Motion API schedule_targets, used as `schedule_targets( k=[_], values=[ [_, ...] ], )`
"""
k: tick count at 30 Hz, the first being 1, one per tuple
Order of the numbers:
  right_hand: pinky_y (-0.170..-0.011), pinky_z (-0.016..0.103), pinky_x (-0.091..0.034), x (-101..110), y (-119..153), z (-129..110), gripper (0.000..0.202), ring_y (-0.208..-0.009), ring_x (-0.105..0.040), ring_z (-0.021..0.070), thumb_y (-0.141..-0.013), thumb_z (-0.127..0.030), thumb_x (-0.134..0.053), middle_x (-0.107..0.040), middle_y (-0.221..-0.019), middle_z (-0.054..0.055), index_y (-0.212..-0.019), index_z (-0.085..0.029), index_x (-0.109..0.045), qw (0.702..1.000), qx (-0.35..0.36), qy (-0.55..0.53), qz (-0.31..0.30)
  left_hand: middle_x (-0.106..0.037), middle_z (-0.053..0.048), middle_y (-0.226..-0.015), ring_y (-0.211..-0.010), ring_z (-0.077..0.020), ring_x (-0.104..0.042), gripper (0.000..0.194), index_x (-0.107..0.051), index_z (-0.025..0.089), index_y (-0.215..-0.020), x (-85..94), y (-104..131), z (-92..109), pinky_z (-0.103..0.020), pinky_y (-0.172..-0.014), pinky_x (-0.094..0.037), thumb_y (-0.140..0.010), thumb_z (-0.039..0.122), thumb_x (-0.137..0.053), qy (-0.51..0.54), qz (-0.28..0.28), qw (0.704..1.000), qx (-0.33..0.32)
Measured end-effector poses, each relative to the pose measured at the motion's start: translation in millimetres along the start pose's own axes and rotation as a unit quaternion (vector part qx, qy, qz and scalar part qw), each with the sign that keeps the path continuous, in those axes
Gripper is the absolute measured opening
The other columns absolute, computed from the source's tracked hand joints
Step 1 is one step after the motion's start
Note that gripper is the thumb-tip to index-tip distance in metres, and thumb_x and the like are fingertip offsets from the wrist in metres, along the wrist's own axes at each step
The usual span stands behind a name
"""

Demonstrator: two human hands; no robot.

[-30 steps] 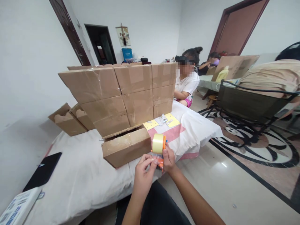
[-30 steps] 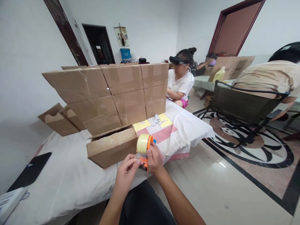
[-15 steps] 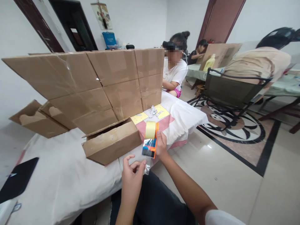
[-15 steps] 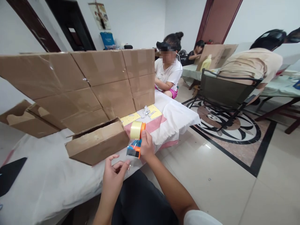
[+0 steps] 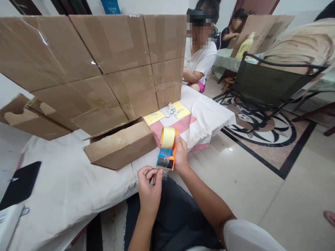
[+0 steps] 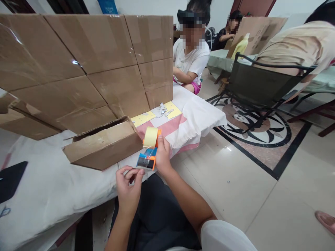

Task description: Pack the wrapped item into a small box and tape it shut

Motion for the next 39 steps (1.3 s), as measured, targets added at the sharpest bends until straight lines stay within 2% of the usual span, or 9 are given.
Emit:
schedule_targets(
  k=[3,7,11,16,19,27,31,35,39],
  values=[
    [-0.058,0.024,-0.043,10,10,0,0.043,-0.063,-0.051,0.0126,-0.085,-0.063,-0.061,-0.056,-0.070,-0.004,-0.079,-0.021,-0.056,0.997,-0.048,-0.060,0.029,-0.072,0.000,-0.077,-0.064,-0.0130,-0.067,0.028,-0.049,0.022,-0.101,4.7,16,11,-0.026,-0.064,-0.050,-0.086,0.028,-0.072,-0.046,0.023,0.995,-0.089],
    [-0.057,0.023,-0.044,17,25,-5,0.039,-0.059,-0.051,0.0107,-0.080,-0.056,-0.070,-0.056,-0.066,-0.005,-0.074,-0.020,-0.056,0.987,-0.098,-0.122,0.046,-0.074,-0.003,-0.076,-0.071,-0.0164,-0.072,0.007,-0.060,0.021,-0.087,1.4,29,21,-0.028,-0.068,-0.053,-0.091,0.021,-0.066,-0.087,-0.039,0.984,-0.150],
    [-0.060,0.024,-0.047,17,35,-4,0.034,-0.063,-0.056,0.0122,-0.077,-0.050,-0.073,-0.061,-0.070,-0.004,-0.078,-0.020,-0.059,0.978,-0.142,-0.137,0.063,-0.074,-0.003,-0.073,-0.065,-0.0166,-0.067,0.009,-0.067,0.022,-0.081,-4.5,34,31,-0.030,-0.064,-0.051,-0.090,0.022,-0.067,-0.124,-0.096,0.974,-0.164],
    [-0.056,0.026,-0.047,9,43,-11,0.036,-0.062,-0.057,0.0143,-0.084,-0.056,-0.063,-0.061,-0.067,-0.002,-0.079,-0.021,-0.058,0.990,-0.111,-0.072,0.040,-0.068,0.003,-0.067,-0.057,-0.0133,-0.062,0.026,-0.050,0.025,-0.100,10.1,36,19,-0.025,-0.058,-0.049,-0.089,0.037,-0.070,0.052,-0.002,0.999,0.005],
    [-0.057,0.025,-0.045,11,44,-27,0.042,-0.062,-0.054,0.0137,-0.088,-0.061,-0.058,-0.059,-0.066,-0.002,-0.075,-0.021,-0.057,0.998,-0.030,-0.041,0.039,-0.061,0.007,-0.060,-0.055,-0.0121,-0.057,0.039,-0.046,0.025,-0.105,5.0,38,12,-0.023,-0.058,-0.046,-0.085,0.045,-0.073,0.106,-0.026,0.989,0.097],
    [-0.053,0.027,-0.034,16,41,-67,0.049,-0.053,-0.037,0.0115,-0.099,-0.056,-0.046,-0.043,-0.058,-0.003,-0.065,-0.021,-0.050,0.987,0.146,0.062,0.004,-0.046,0.011,-0.053,-0.051,-0.0097,-0.046,0.044,-0.048,0.023,-0.105,3.9,24,16,-0.020,-0.053,-0.037,-0.080,0.045,-0.077,0.085,-0.138,0.973,0.164],
    [-0.055,0.029,-0.033,15,48,-92,0.045,-0.053,-0.035,0.0123,-0.099,-0.054,-0.047,-0.040,-0.059,-0.003,-0.067,-0.022,-0.050,0.959,0.249,0.132,0.021,-0.050,0.011,-0.054,-0.050,-0.0089,-0.047,0.042,-0.049,0.022,-0.104,6.6,19,28,-0.020,-0.053,-0.037,-0.080,0.044,-0.076,0.080,-0.126,0.975,0.165],
    [-0.056,0.027,-0.035,10,46,-92,0.043,-0.056,-0.038,0.0123,-0.098,-0.055,-0.048,-0.036,-0.062,-0.004,-0.068,-0.023,-0.044,0.981,0.184,0.052,0.041,-0.057,0.009,-0.057,-0.053,-0.0104,-0.052,0.042,-0.050,0.023,-0.104,8.7,18,34,-0.020,-0.056,-0.040,-0.079,0.042,-0.078,0.069,-0.103,0.979,0.164],
    [-0.062,0.025,-0.045,2,43,-77,0.036,-0.065,-0.049,0.0120,-0.095,-0.052,-0.050,-0.046,-0.068,-0.003,-0.077,-0.021,-0.052,0.995,0.086,-0.012,0.050,-0.060,0.007,-0.059,-0.058,-0.0118,-0.055,0.039,-0.050,0.023,-0.104,9.7,17,36,-0.022,-0.060,-0.042,-0.080,0.038,-0.077,0.066,-0.094,0.983,0.146]
  ],
)
Point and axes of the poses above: each hand's wrist, its own y-axis away from the middle knuckle, its own x-axis out of the back of the hand, z = x × y, the point moved 10 cm from there along -y, towards the middle knuckle
